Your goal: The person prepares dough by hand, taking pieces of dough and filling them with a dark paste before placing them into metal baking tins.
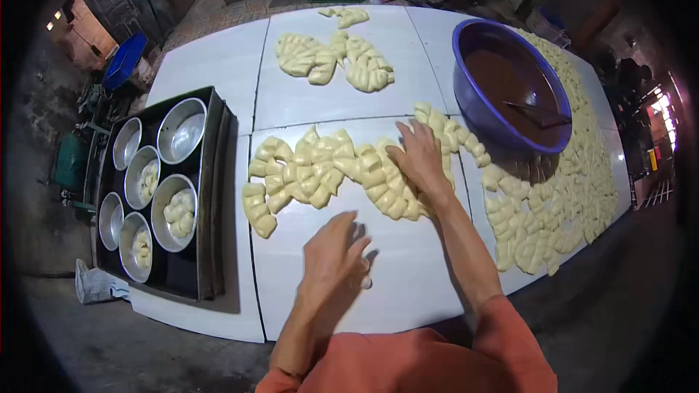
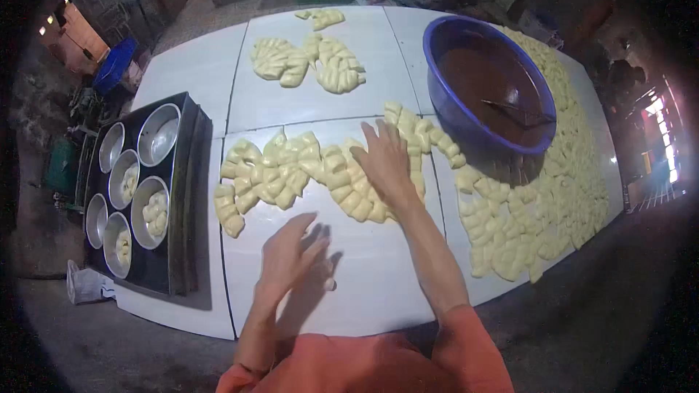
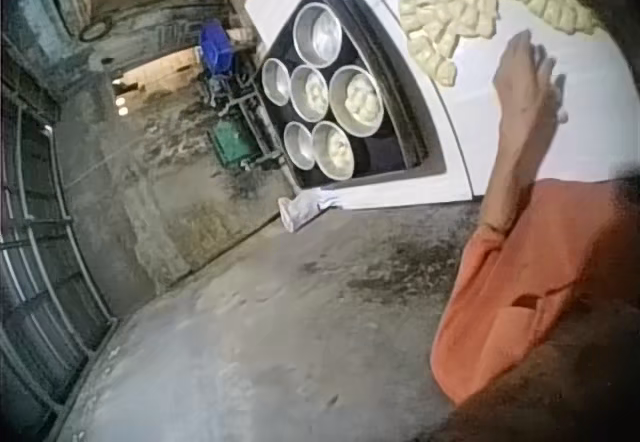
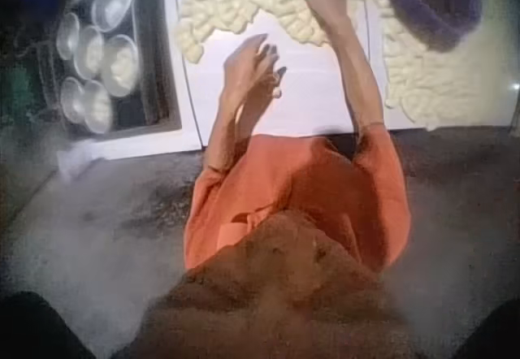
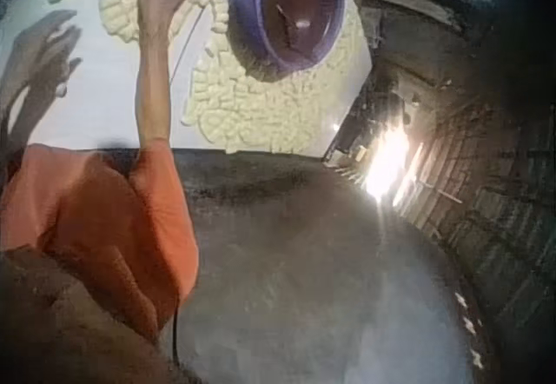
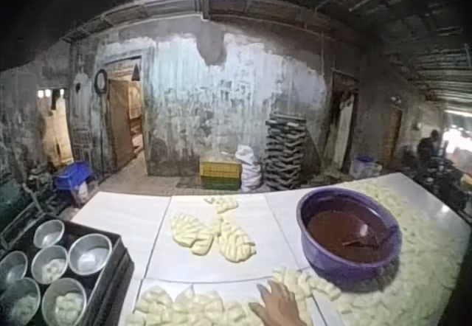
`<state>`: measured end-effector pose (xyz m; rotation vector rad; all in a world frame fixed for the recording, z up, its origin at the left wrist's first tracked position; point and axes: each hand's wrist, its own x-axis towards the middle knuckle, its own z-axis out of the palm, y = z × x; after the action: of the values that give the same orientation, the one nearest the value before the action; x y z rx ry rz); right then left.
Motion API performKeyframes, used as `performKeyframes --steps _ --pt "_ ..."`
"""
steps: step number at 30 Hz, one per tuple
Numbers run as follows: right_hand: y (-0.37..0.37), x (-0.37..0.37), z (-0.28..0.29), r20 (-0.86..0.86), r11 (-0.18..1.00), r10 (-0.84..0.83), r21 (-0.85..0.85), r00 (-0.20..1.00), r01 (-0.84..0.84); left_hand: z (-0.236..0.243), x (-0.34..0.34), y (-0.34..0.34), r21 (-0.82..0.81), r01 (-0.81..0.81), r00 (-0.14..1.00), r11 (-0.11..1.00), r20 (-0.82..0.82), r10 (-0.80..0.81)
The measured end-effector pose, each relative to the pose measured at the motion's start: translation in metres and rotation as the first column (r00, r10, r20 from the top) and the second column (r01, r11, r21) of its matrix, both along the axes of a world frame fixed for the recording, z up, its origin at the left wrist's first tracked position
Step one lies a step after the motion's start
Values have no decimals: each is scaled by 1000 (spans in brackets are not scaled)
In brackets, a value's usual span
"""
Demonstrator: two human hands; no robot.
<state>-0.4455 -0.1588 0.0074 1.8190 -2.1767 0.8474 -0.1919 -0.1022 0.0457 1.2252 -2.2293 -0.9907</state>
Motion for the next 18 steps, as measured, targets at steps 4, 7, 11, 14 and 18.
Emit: performKeyframes --steps 4,7,11,14,18 --pt "-37 -22 -15 275 838 266 407 924 -362 -34 -69 -38 -370 87 996 925 12 -90" --pt "-32 -19 14 604 807 -54 495 795 -322 -36 -107 -55 -307 178 965 935 241 -104" --pt "-11 -42 30 965 985 89 -48 245 -169 -54 -120 -64 -291 187 946 938 312 -92" --pt "8 -61 62 977 979 188 -178 98 -101 -48 -114 -68 -296 188 950 937 296 -98" --pt "49 -55 68 977 966 191 -204 -98 -157 -19 -120 -58 -300 14 983 954 -173 -68"
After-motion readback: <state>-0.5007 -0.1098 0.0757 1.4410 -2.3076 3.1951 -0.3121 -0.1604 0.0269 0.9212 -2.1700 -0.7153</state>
